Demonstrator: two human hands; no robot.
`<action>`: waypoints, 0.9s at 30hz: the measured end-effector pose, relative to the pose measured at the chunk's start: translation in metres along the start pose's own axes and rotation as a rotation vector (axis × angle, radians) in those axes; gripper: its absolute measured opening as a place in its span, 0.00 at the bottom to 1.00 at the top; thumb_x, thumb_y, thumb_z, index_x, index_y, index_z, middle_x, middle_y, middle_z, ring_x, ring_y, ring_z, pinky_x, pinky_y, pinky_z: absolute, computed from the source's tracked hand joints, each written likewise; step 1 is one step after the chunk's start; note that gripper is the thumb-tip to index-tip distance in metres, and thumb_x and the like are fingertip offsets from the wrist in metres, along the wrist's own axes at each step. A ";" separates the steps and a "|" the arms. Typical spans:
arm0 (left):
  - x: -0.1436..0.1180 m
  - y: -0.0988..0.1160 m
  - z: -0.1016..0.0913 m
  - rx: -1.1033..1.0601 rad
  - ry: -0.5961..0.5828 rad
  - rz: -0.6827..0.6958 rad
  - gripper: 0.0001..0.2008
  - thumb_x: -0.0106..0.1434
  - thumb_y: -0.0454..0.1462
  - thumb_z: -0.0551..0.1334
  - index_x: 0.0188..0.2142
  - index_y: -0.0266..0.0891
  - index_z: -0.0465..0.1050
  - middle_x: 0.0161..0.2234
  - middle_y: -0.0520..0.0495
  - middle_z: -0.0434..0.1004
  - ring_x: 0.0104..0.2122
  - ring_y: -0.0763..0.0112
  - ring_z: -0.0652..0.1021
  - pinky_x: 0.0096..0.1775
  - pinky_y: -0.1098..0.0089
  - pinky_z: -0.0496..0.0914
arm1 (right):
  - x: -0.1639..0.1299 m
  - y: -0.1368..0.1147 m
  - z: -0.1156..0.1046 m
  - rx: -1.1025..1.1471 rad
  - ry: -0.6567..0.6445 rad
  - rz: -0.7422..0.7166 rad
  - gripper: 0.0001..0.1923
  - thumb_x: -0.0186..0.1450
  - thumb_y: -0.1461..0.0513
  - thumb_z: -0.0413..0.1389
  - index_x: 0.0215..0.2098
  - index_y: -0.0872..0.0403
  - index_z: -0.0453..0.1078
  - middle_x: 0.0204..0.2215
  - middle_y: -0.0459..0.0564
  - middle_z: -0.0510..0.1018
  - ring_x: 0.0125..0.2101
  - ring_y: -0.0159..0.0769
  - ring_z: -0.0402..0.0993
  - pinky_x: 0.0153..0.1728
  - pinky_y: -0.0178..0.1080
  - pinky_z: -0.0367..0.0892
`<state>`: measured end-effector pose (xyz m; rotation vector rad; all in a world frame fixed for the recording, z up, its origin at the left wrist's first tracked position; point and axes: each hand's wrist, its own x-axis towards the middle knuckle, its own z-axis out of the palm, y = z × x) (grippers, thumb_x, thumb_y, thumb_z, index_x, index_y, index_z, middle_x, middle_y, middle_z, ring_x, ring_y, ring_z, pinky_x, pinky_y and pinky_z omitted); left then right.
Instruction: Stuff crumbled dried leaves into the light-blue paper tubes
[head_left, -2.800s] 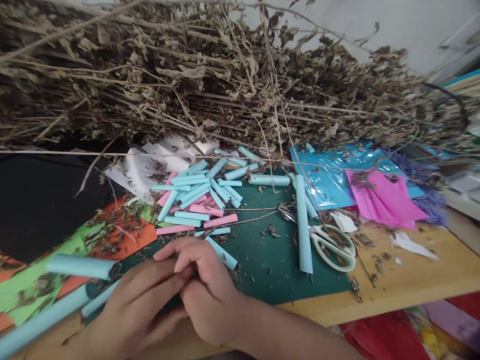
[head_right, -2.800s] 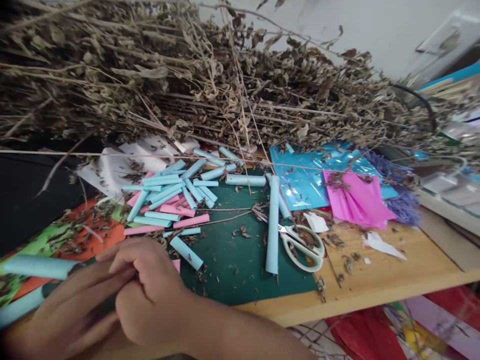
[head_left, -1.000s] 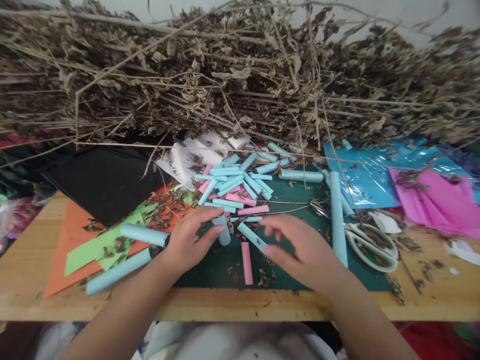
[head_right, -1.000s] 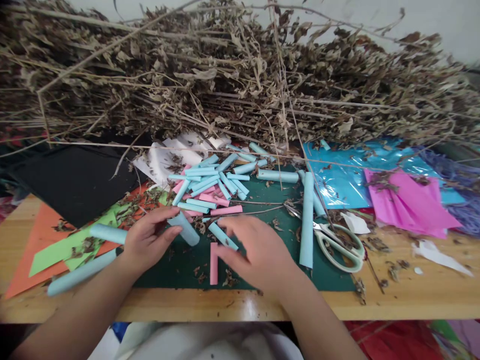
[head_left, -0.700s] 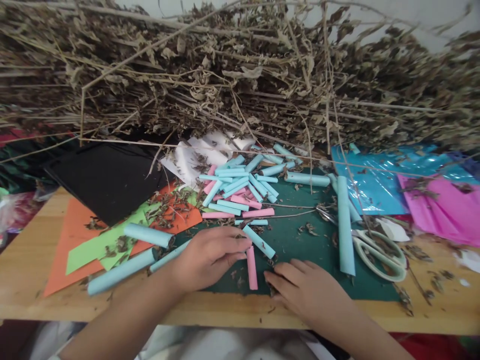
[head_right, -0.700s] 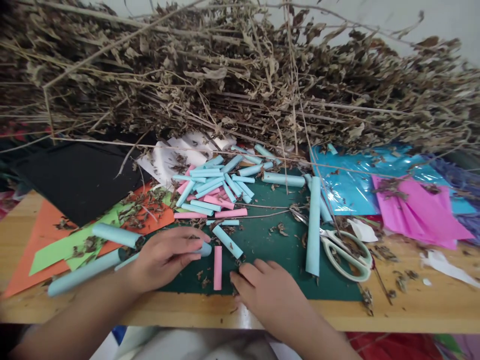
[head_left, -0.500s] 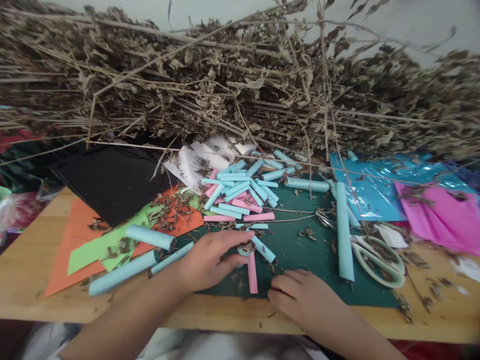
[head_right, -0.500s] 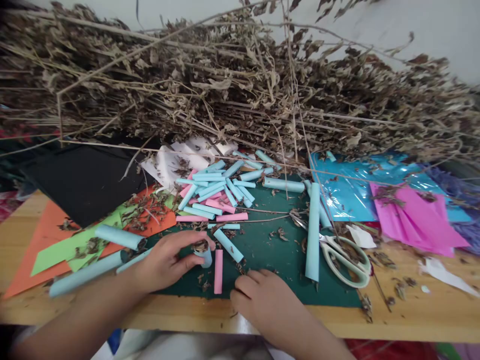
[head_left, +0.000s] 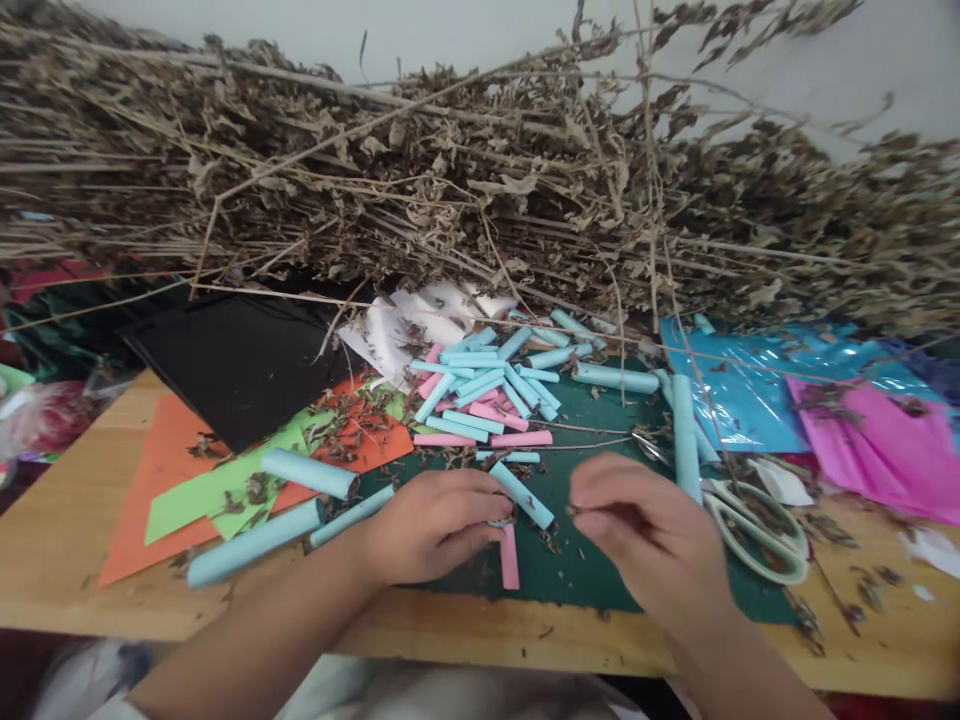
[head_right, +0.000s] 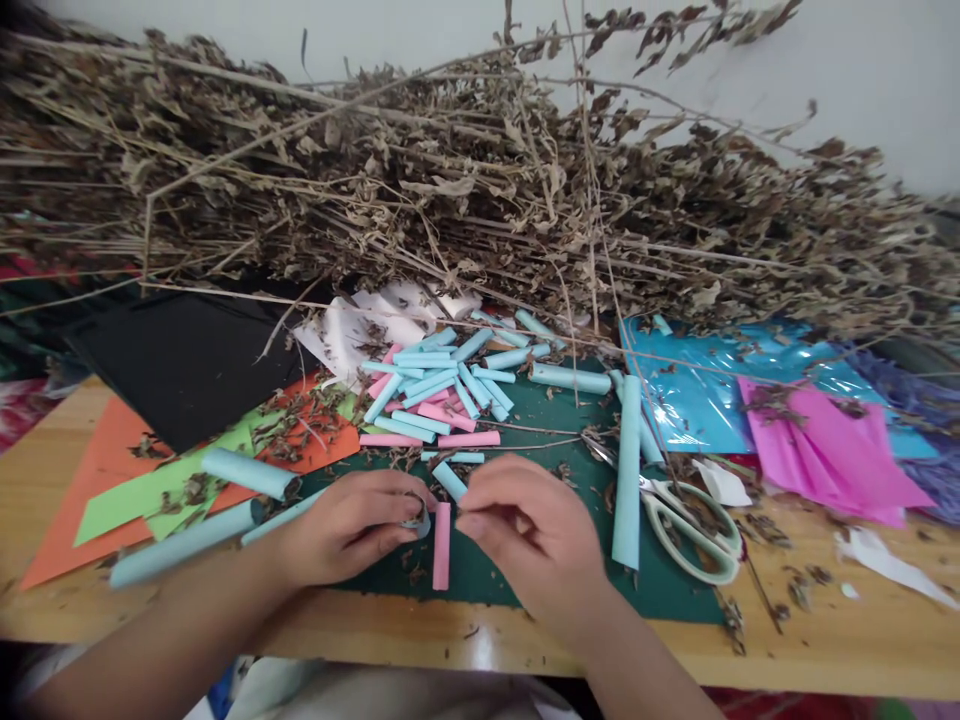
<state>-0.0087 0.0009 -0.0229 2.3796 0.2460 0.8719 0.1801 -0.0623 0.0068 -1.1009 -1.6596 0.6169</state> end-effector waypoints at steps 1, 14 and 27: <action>0.000 0.000 0.000 0.021 -0.001 0.014 0.14 0.53 0.29 0.56 0.39 0.38 0.59 0.35 0.40 0.70 0.34 0.70 0.73 0.33 0.72 0.68 | 0.004 0.000 0.007 0.031 0.014 0.023 0.04 0.56 0.65 0.52 0.29 0.50 0.64 0.24 0.47 0.69 0.25 0.31 0.65 0.22 0.33 0.62; -0.002 0.002 0.008 -0.150 0.173 -0.013 0.08 0.57 0.36 0.50 0.22 0.38 0.58 0.21 0.49 0.66 0.24 0.75 0.69 0.26 0.75 0.63 | 0.004 0.004 0.049 0.159 0.002 0.038 0.04 0.54 0.67 0.53 0.25 0.52 0.65 0.22 0.44 0.68 0.25 0.29 0.65 0.25 0.33 0.62; -0.002 0.004 0.033 -1.257 0.285 -0.515 0.13 0.52 0.40 0.55 0.35 0.39 0.53 0.25 0.53 0.62 0.20 0.78 0.68 0.22 0.76 0.62 | 0.004 0.014 0.052 0.469 -0.195 0.402 0.05 0.57 0.62 0.50 0.24 0.54 0.61 0.29 0.45 0.58 0.16 0.23 0.64 0.15 0.32 0.64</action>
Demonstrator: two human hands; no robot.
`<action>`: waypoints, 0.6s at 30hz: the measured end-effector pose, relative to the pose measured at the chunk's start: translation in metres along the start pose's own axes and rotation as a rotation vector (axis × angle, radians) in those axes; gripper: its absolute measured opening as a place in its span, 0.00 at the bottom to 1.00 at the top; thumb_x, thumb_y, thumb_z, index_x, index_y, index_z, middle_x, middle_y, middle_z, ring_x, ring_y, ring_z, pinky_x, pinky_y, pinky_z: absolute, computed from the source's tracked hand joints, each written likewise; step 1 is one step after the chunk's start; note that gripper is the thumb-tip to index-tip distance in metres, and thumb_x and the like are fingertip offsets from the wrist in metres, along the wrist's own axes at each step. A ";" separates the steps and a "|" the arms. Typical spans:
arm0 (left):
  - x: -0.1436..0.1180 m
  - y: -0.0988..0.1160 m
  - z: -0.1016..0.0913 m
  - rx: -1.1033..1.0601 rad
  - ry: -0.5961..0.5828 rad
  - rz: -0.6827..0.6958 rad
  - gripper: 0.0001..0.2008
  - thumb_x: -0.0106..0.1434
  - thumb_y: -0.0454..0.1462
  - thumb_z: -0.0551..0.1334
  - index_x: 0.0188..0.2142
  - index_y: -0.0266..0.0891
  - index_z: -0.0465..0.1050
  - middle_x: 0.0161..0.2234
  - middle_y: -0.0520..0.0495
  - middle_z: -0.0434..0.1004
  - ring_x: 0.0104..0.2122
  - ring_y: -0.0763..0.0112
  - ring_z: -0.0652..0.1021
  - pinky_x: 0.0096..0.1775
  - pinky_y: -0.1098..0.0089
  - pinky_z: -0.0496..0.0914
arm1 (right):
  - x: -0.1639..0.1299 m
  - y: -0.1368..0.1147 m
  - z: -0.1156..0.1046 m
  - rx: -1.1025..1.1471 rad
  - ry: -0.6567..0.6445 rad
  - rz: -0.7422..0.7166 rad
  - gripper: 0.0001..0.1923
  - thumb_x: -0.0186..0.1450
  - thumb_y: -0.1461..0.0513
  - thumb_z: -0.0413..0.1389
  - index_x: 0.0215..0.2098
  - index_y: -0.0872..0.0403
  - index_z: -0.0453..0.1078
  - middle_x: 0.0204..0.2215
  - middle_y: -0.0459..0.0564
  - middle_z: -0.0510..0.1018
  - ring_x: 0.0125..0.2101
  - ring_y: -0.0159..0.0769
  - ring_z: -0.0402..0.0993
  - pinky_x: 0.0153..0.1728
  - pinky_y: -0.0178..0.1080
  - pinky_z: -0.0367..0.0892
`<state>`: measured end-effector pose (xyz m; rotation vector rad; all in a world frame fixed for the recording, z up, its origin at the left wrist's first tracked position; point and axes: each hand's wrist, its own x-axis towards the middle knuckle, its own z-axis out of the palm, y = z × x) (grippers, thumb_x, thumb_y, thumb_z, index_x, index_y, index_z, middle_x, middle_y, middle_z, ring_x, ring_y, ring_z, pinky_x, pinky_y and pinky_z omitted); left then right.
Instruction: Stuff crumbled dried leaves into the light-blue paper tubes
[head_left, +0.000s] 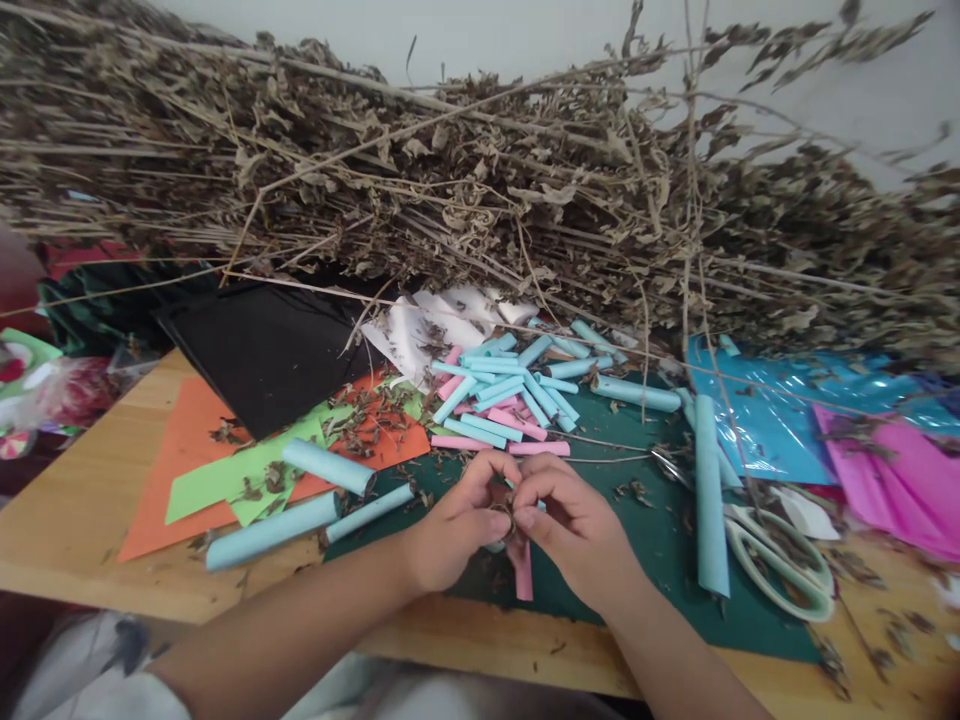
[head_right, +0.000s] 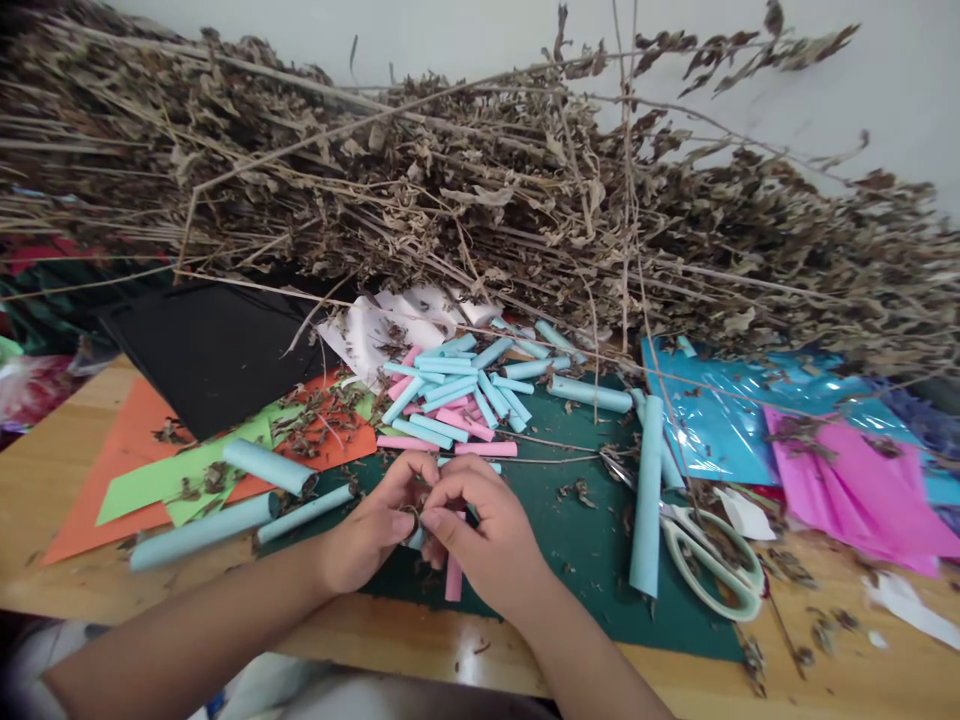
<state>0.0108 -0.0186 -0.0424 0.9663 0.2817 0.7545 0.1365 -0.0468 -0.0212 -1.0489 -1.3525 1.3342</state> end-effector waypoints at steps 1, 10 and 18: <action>0.001 -0.002 0.001 -0.038 0.028 0.005 0.13 0.50 0.40 0.55 0.34 0.38 0.54 0.23 0.54 0.62 0.18 0.79 0.66 0.20 0.78 0.61 | 0.000 0.000 0.001 -0.036 -0.006 0.000 0.05 0.57 0.62 0.50 0.24 0.54 0.61 0.29 0.45 0.58 0.18 0.24 0.64 0.16 0.33 0.65; 0.003 0.021 -0.002 -0.373 0.253 0.091 0.06 0.50 0.39 0.46 0.28 0.41 0.57 0.09 0.57 0.56 0.09 0.78 0.56 0.16 0.75 0.56 | 0.000 -0.005 -0.054 -1.040 0.265 -0.257 0.05 0.59 0.64 0.46 0.27 0.54 0.62 0.30 0.51 0.68 0.34 0.39 0.64 0.35 0.45 0.60; 0.012 0.044 0.009 -0.553 0.482 -0.009 0.09 0.54 0.36 0.45 0.26 0.39 0.62 0.13 0.55 0.53 0.14 0.76 0.60 0.21 0.72 0.59 | -0.021 -0.004 -0.031 -1.124 -0.101 -0.220 0.32 0.52 0.50 0.52 0.52 0.52 0.52 0.45 0.56 0.65 0.43 0.46 0.61 0.39 0.47 0.60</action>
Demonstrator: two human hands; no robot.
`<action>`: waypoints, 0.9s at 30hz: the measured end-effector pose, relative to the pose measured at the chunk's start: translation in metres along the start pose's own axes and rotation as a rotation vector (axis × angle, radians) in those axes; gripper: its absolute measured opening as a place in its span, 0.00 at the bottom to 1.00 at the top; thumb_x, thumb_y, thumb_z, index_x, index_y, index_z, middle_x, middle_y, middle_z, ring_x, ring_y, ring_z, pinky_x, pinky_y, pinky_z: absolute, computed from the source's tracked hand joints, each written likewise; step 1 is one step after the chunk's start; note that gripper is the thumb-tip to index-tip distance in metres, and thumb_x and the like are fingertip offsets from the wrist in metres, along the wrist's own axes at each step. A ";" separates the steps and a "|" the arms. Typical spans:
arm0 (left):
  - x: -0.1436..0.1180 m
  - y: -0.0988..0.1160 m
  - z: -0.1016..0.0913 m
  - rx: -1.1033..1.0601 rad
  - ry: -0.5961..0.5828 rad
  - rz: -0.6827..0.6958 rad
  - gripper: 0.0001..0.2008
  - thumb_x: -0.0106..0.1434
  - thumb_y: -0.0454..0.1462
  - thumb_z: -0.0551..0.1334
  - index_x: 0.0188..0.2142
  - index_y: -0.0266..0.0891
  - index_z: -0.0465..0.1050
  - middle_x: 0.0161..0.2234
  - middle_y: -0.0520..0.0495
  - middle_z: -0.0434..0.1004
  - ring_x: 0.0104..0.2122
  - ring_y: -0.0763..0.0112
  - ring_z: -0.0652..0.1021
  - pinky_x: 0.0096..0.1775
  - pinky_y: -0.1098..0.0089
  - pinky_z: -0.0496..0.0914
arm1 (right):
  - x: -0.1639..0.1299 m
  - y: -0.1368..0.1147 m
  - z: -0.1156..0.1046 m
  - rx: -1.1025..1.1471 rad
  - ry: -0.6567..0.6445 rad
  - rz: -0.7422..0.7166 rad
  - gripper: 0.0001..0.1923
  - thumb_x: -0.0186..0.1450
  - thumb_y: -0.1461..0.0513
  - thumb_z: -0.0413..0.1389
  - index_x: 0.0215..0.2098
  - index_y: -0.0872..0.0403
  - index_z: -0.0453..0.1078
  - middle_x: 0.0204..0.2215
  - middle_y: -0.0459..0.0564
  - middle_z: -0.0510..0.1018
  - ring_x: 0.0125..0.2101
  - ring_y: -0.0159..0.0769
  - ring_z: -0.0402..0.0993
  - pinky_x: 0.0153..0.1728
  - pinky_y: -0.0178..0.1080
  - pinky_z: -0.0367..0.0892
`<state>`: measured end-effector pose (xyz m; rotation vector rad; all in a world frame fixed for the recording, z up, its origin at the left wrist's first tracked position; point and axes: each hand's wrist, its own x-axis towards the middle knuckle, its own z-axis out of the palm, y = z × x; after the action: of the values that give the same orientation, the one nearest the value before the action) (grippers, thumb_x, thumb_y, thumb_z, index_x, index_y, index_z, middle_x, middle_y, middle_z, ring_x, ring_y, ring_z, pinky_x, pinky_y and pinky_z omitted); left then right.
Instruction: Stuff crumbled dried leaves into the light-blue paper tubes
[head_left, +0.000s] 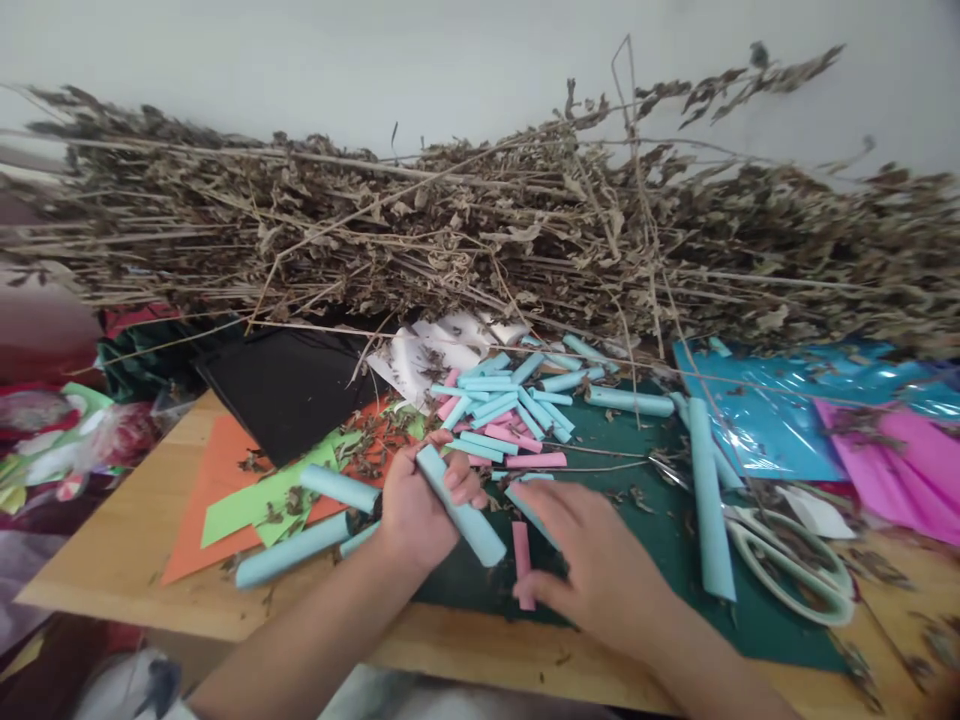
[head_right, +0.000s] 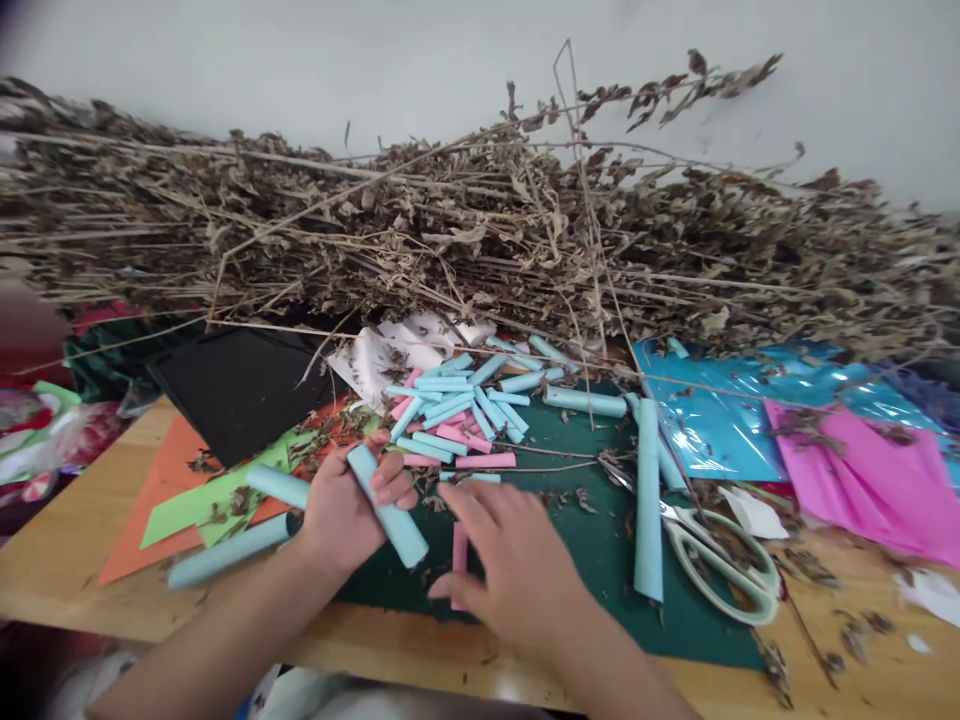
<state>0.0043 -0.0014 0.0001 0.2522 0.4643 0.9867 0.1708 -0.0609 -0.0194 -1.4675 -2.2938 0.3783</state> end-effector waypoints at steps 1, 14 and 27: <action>-0.002 -0.006 0.003 -0.024 0.006 0.026 0.10 0.53 0.36 0.45 0.26 0.39 0.62 0.14 0.54 0.54 0.15 0.76 0.61 0.23 0.72 0.60 | -0.001 -0.010 0.005 0.088 -0.023 -0.005 0.34 0.52 0.50 0.52 0.53 0.54 0.49 0.44 0.56 0.66 0.41 0.45 0.63 0.37 0.45 0.61; 0.002 0.010 -0.003 0.441 -0.222 0.138 0.18 0.53 0.45 0.49 0.37 0.36 0.66 0.40 0.41 0.68 0.43 0.54 0.67 0.41 0.55 0.61 | -0.022 -0.010 0.005 0.793 -0.080 0.231 0.15 0.59 0.61 0.45 0.46 0.52 0.55 0.25 0.45 0.71 0.24 0.30 0.65 0.25 0.32 0.62; -0.032 0.012 -0.006 0.918 -0.606 0.601 0.16 0.59 0.42 0.47 0.35 0.36 0.69 0.28 0.45 0.67 0.29 0.67 0.69 0.33 0.64 0.64 | -0.036 -0.028 0.006 0.998 -0.098 0.217 0.14 0.58 0.58 0.47 0.42 0.49 0.61 0.35 0.47 0.67 0.32 0.31 0.63 0.31 0.32 0.60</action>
<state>-0.0225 -0.0220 0.0080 1.5411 0.2478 1.1494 0.1595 -0.1056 -0.0189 -1.1350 -1.5495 1.4205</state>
